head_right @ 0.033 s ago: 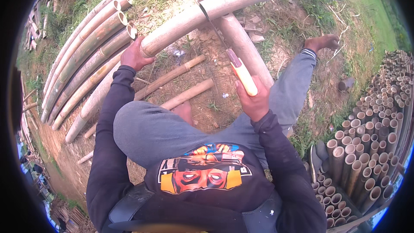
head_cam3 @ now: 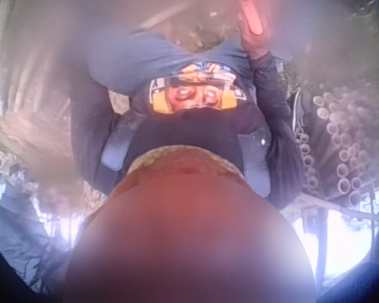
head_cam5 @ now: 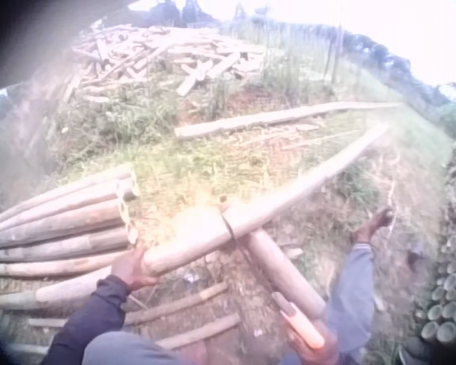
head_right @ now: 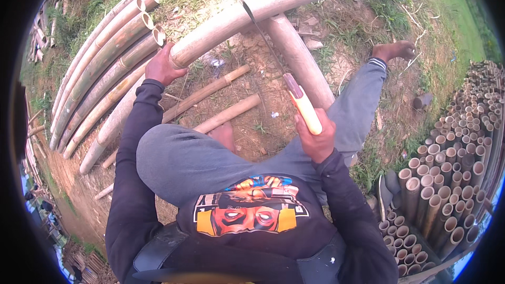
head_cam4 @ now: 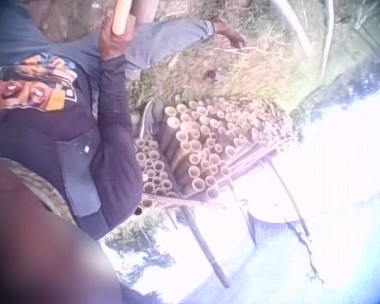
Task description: The person sits on the ground and uses a hand saw to cut long bamboo poles into shorter sections. After each cut, the person places the cut piece aside and repositions the remaining pole to continue cutting.
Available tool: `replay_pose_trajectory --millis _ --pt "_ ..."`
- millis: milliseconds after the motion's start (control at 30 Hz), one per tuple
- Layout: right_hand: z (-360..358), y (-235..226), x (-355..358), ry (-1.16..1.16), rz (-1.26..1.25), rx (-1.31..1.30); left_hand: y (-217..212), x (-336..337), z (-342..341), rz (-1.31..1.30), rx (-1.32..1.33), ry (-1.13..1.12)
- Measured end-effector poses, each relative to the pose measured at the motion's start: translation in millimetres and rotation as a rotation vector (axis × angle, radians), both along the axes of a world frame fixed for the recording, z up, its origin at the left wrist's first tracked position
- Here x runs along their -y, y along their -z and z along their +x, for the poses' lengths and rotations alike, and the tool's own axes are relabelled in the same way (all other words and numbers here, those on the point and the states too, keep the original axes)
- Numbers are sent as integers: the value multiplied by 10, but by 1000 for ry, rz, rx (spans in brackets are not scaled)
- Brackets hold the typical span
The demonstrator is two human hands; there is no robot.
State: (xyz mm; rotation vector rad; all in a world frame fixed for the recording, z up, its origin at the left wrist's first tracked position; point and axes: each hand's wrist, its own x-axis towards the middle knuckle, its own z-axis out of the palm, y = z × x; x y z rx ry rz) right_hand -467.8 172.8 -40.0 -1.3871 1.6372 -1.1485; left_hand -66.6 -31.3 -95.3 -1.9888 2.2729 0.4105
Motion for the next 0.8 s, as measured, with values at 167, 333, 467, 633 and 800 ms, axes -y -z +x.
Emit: replay_pose_trajectory --millis 167,333,467,633,800 --pt "51 256 45 42 -109 210 100 20 51 -67 -17 16" --pt "332 821 1726 49 -98 -6 12 48 -13 -115 -35 17" --pt "82 451 615 31 -141 17 -24 61 -32 -114 -56 51" --pt "-217 165 -664 114 27 -58 75 59 21 -109 -44 45" --pt "273 387 1312 101 77 62 173 81 111 -141 -75 77"
